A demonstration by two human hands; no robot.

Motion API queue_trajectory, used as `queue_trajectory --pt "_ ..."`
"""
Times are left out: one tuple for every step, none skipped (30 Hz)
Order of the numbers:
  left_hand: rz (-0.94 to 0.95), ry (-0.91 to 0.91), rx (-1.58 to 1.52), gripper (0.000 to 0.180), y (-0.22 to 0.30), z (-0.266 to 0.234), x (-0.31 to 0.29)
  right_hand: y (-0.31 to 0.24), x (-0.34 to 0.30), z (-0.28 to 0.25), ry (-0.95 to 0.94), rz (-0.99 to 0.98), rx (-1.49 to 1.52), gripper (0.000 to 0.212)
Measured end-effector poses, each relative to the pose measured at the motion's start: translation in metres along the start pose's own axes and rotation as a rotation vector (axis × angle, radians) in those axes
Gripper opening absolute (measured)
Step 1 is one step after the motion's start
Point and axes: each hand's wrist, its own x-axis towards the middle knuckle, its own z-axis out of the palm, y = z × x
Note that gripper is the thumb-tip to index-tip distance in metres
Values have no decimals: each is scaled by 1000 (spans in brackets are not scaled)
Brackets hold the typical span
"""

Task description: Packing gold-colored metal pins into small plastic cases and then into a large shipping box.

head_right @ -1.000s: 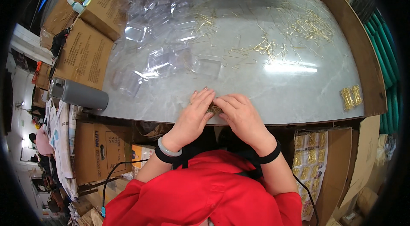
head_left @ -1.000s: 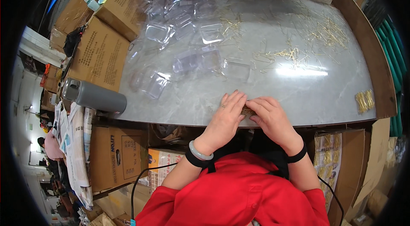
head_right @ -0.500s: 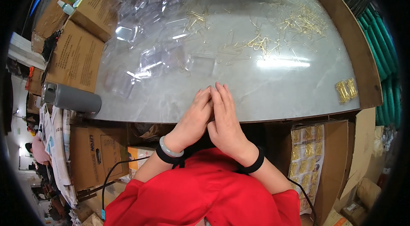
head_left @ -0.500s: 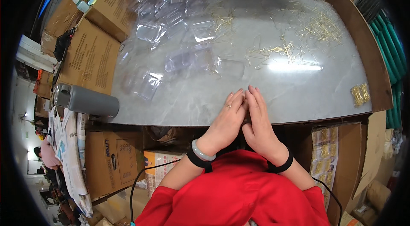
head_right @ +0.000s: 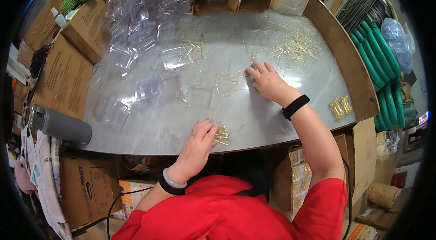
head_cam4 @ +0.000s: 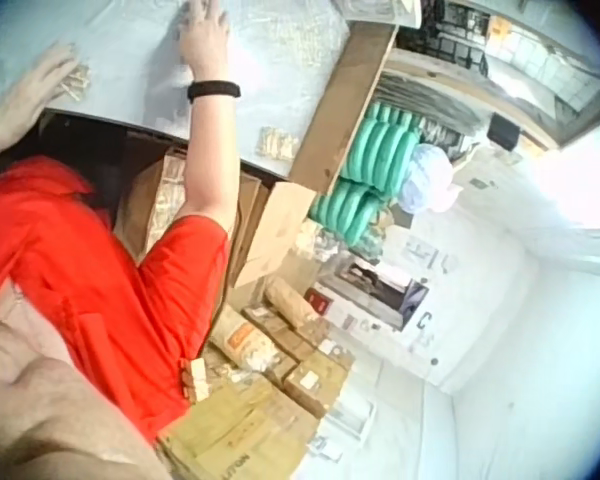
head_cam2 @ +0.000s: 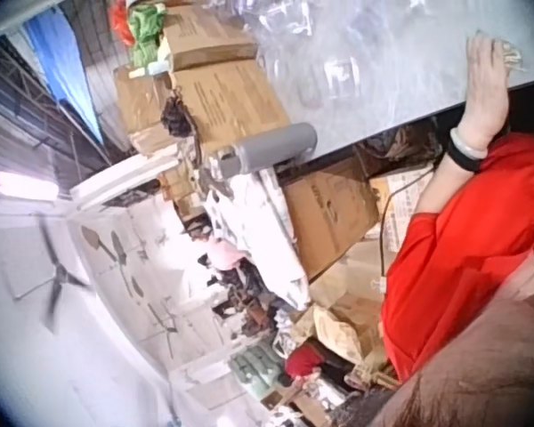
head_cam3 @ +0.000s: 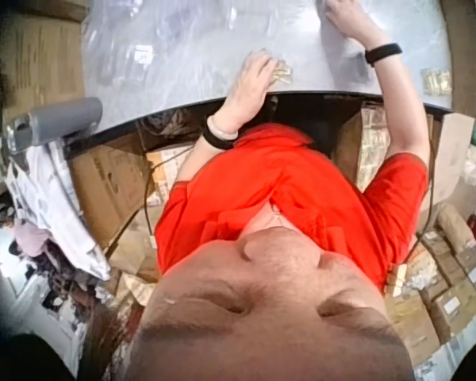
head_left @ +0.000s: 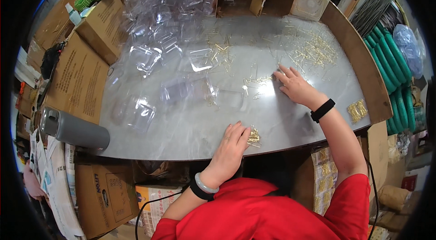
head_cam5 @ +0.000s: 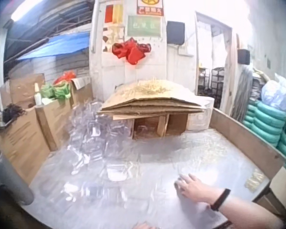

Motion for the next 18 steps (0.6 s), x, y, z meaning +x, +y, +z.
queue_trajectory --pt "1 -3 7 48 0 0 -1 1 1 0 -56 31 44 49" --pt "5 -7 12 48 0 0 0 3 -1 -3 -112 65 88 49" --pt "3 2 8 48 -1 -1 -1 -9 -8 -1 -64 42 169 47" --pt "0 6 2 48 -3 -1 -2 -25 -16 3 -46 62 188 46" --pt "-4 6 -5 48 -3 -1 -4 -42 -25 6 -28 84 210 46" --pt "2 0 1 47 -3 -2 -6 -57 -36 5 -10 68 213 45" --pt "11 -7 6 46 -3 -2 -5 -69 -46 1 10 55 216 45" --pt "19 -14 11 46 -4 -2 -5 -78 -55 -6 -53 86 303 49" --pt "27 -20 16 45 -5 -2 -5 -85 -63 -12 -23 102 297 51" --pt "33 -25 21 44 -7 -2 -6 -90 -70 -16 8 115 291 54" --pt "38 -29 28 43 -8 -2 -7 -94 -75 -17 37 127 286 57" --pt "54 -35 27 42 -8 -3 -6 -92 -83 -13 54 128 232 65" --pt "69 -41 27 42 -7 -4 -5 -94 -88 -9 17 75 180 66" --pt "82 -45 27 41 -7 -5 -4 -97 -92 -6 -20 20 128 66" --pt "89 -53 28 41 -8 -5 -4 -101 -93 -2 -55 -38 81 68" --pt "95 -61 29 40 -10 -4 -5 -104 -88 -4 -47 -55 116 61" --pt "101 -68 30 40 -11 -3 -5 -102 -83 0 13 24 152 58" --pt "97 -60 25 40 -12 -3 -6 -100 -76 7 73 101 188 54"
